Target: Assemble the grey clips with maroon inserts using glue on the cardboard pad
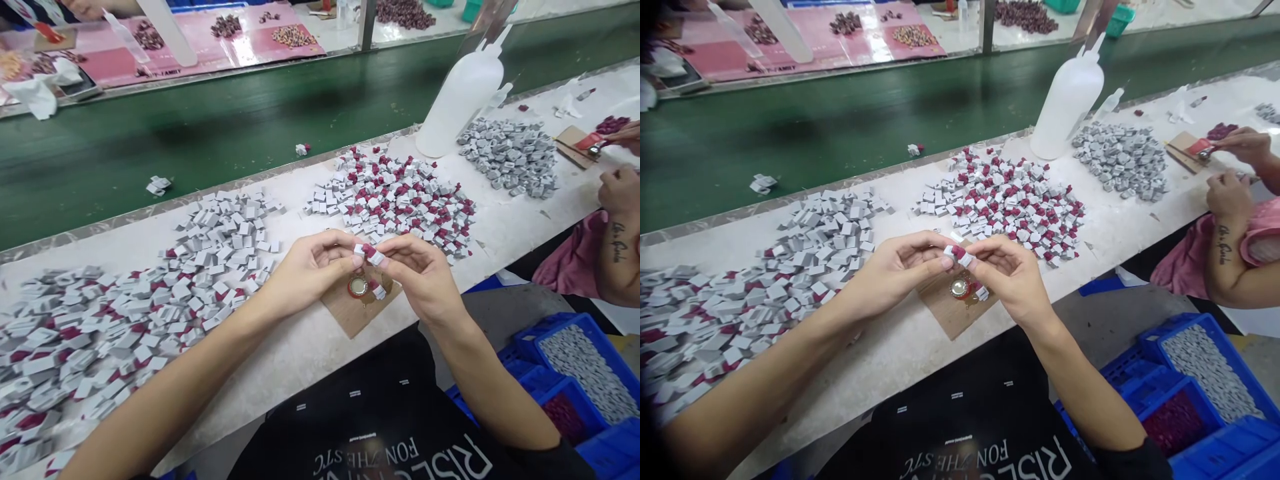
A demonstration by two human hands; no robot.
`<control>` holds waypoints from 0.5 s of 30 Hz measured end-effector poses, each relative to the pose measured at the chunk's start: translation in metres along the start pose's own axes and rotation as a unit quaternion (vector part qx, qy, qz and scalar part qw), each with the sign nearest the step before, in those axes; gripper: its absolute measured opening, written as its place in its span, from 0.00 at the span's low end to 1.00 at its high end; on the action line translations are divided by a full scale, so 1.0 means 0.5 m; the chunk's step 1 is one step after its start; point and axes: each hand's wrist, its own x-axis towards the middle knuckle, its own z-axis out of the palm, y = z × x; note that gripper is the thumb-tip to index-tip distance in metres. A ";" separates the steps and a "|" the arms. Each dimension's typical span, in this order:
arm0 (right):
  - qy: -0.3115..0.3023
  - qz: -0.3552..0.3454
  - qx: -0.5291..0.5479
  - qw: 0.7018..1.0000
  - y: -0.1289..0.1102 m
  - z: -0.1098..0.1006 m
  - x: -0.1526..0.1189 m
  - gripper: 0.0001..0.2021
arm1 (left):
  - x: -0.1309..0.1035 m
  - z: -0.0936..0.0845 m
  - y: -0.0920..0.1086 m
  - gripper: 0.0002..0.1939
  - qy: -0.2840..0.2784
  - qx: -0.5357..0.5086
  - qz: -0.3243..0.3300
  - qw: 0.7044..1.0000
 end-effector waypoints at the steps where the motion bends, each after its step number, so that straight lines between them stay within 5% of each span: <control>1: -0.009 0.004 0.003 1.000 -0.002 0.001 0.002 0.10 | 0.000 0.000 -0.001 0.12 -0.001 0.002 -0.001 1.000; 7: -0.045 0.004 -0.004 0.999 -0.012 0.014 0.037 0.13 | 0.000 -0.015 0.008 0.09 0.016 0.038 0.006 0.999; 11: -0.104 0.010 -0.019 0.994 -0.018 0.027 0.104 0.13 | 0.022 -0.065 0.037 0.10 0.028 0.097 -0.003 0.995; 13: -0.122 0.008 -0.041 0.992 -0.024 0.038 0.162 0.14 | 0.043 -0.109 0.055 0.10 0.073 0.147 0.001 0.986; 15: -0.110 -0.011 -0.111 0.988 -0.031 0.065 0.239 0.16 | 0.070 -0.163 0.071 0.09 0.179 0.188 0.003 0.966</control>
